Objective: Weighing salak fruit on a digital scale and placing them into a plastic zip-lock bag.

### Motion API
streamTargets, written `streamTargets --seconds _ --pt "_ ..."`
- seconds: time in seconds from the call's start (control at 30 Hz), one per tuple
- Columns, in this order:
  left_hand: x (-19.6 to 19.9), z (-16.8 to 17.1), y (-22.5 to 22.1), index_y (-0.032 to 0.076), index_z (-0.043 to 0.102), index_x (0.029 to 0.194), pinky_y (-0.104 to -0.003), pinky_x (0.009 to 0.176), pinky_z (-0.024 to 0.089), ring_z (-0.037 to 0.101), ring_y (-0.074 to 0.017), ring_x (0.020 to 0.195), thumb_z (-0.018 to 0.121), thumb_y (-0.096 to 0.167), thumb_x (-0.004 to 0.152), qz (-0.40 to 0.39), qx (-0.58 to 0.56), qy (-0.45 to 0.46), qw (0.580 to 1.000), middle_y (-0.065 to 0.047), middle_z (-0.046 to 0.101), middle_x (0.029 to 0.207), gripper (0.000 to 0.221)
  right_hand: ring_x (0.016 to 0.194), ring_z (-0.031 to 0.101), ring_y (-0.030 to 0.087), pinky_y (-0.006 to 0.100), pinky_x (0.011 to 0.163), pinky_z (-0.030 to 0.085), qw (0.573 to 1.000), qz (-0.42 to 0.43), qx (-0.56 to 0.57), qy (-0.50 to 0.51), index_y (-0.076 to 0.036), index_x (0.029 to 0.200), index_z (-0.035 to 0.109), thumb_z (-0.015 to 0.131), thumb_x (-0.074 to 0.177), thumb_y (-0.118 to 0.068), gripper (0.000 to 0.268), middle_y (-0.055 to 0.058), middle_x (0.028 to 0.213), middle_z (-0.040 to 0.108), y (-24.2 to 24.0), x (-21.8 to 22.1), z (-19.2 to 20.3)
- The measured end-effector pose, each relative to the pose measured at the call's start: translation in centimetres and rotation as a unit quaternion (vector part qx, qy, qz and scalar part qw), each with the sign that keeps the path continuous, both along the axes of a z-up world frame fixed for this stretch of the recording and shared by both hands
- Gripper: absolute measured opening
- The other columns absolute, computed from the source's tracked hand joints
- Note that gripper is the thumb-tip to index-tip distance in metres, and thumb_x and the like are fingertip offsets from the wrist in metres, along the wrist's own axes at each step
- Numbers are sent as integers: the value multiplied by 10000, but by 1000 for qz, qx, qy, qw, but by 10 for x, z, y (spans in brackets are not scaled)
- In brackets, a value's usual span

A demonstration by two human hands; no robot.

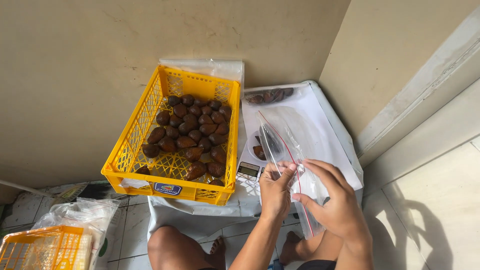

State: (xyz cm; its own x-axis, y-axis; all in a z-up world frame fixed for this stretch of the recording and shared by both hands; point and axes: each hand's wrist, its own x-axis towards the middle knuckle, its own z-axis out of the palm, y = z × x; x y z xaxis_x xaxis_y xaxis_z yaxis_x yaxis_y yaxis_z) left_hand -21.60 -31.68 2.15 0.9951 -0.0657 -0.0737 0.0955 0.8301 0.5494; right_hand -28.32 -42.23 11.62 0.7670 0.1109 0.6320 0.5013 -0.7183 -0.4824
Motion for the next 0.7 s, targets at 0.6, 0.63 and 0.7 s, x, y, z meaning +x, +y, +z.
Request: streamTargets --seconds 0.6,0.63,0.7 --pt "-44 -19 21 96 611 873 -275 784 483 561 -108 832 647 172 1014 -31 217 -119 968 2 620 848 165 1055 714 227 329 927 578 979 -136 150 37 6 1148 698 761 884 -141 308 104 1128 732 13 -9 -80" --pt "-45 -17 22 75 655 884 -308 842 565 658 -141 894 672 163 992 -15 224 -111 968 -39 700 900 140 1006 721 218 319 891 592 980 -138 141 8 12 1100 716 714 930 -61 185 100 1078 739 16 -8 -80" --pt "-40 -20 22 83 672 887 -304 843 560 685 -155 902 701 152 969 -3 230 -104 968 -50 721 904 111 1127 679 226 334 977 566 985 -120 115 40 -13 1236 666 739 862 -48 383 102 1206 695 12 -9 -87"
